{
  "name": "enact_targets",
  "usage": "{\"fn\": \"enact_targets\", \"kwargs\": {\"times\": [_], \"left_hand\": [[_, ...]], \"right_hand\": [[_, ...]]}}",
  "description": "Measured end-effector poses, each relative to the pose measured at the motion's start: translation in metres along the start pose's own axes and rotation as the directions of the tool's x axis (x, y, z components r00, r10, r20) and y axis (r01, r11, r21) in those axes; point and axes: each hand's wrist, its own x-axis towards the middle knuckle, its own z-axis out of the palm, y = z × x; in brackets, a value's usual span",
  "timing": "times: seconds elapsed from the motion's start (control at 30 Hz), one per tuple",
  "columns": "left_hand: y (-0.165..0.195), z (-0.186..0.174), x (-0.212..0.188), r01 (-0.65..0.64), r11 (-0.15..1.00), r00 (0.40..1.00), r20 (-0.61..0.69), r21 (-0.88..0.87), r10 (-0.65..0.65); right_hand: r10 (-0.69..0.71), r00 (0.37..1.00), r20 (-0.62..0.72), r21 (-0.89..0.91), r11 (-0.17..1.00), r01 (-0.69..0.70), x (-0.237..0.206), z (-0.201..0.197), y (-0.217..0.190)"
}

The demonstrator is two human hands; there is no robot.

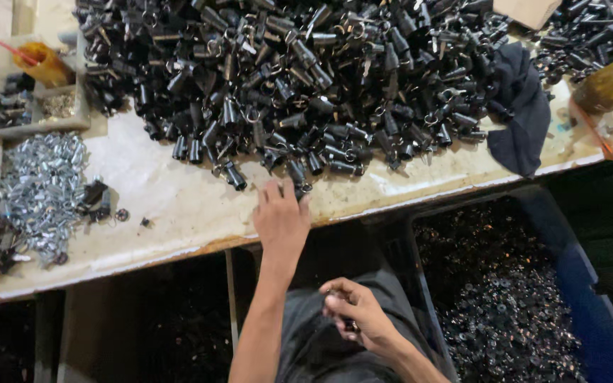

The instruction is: The person picks small black cylindrical components from a bin, holds and turns them in both hands to check them, and places selected pieces onto the workbench among a large pile of similar parts. They repeat this pick-inspect-place cycle continuously, occasionally reaching into different bins for more parts.

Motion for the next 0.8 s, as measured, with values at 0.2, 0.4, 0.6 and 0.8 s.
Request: {"fn": "enact_targets", "kwargs": {"times": [0.2, 0.4, 0.6, 0.8], "left_hand": [[-0.034, -0.011, -0.016, -0.108, 0.954, 0.969, -0.245, -0.28, 0.037], [-0.037, -0.044, -0.045, 0.157, 0.717, 0.979, 0.01, -0.679, -0.205], [-0.06, -0.075, -0.072, 0.071, 0.311, 0.982, 0.012, -0.948, -0.187], [-0.035, -0.081, -0.101, -0.002, -0.009, 0.991, -0.004, -1.0, 0.13]], "right_hand": [[-0.127, 0.976, -0.179, 0.033, 0.99, 0.135, -0.006, -0.019, -0.01], [-0.146, 0.982, -0.119, 0.071, 0.985, 0.155, 0.011, -0.02, -0.009], [-0.28, 0.928, -0.245, -0.036, 0.959, 0.28, 0.012, -0.033, -0.018], [-0.318, 0.927, -0.197, 0.027, 0.944, 0.329, 0.026, -0.03, -0.023]]}}
